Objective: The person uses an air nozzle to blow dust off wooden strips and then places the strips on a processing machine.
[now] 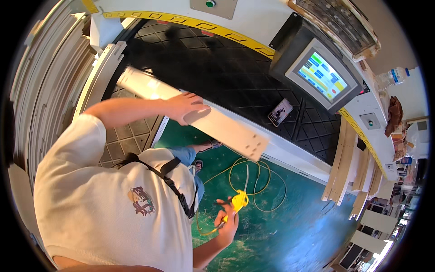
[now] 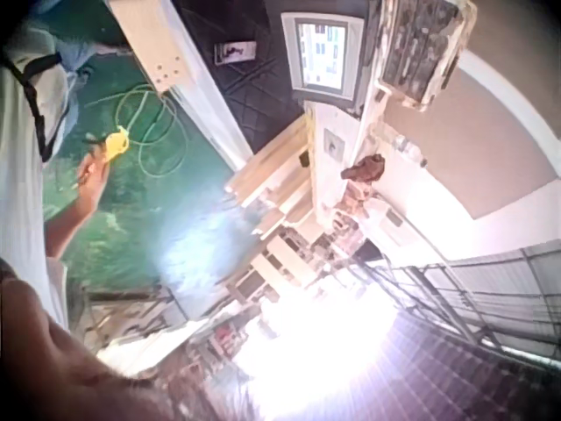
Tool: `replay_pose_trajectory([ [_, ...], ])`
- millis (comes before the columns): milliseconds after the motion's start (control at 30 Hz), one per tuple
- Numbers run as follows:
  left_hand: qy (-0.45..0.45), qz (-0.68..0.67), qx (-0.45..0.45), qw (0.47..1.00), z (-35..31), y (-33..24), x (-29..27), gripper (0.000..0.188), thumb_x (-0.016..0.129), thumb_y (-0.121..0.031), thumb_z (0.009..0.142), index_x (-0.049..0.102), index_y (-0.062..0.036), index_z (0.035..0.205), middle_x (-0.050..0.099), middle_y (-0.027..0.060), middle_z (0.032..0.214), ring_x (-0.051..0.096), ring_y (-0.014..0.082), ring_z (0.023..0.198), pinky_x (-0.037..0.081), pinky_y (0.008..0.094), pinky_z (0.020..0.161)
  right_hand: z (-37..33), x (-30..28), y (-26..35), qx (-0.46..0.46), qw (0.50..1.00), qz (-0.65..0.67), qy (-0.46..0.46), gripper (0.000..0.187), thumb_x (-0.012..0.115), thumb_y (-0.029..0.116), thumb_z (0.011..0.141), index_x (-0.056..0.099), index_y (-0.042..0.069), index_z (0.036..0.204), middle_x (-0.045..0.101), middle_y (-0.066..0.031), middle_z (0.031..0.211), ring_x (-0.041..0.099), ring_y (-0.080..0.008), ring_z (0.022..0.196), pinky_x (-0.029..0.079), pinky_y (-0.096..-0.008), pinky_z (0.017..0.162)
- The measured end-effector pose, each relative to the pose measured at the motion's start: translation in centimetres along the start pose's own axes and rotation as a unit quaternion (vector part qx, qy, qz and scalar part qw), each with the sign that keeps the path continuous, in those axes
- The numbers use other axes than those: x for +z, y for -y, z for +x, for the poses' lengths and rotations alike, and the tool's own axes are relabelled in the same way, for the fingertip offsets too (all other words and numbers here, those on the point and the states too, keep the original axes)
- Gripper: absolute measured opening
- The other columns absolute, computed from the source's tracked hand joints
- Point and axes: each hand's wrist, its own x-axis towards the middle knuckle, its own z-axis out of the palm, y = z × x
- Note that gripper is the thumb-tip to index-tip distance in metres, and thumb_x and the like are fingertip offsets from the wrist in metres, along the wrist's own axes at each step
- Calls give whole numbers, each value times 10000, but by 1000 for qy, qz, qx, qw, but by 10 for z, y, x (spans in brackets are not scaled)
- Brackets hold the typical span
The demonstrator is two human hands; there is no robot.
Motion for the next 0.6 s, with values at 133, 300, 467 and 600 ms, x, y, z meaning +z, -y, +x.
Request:
replay_pose_trajectory([
  [133,111,118,77,984,-1,66,9,1167,936,-243,573,379,-187,1597,517,145,1429,469,373,1392,363,512,1195,-43,3,-32,-19,985,165,36,745,482,591,1072,379,40,1563,617,-261,1362,444,-97,462,343,-233,375],
  [300,148,298,99,938,-65,162,17,1176,934,-219,614,333,-200,1625,446,128,1573,374,381,1506,346,535,1223,-64,15,-57,41,990,126,44,778,453,612,1072,354,34,1583,620,-257,1381,409,-102,458,300,-241,383],
  [467,152,164,-126,967,-111,146,13,988,829,-240,791,328,-139,1637,240,164,1719,317,386,1553,372,496,1224,-62,9,-89,51,986,150,59,806,447,641,1065,347,36,1588,610,-273,1387,428,-100,466,328,-238,374],
  [600,-69,-34,-382,921,-108,128,50,860,788,-392,847,413,-56,1544,308,199,1646,302,443,1525,439,608,1139,-44,25,-63,51,989,115,72,815,434,662,1060,352,45,1585,618,-261,1376,433,-87,455,335,-224,368],
])
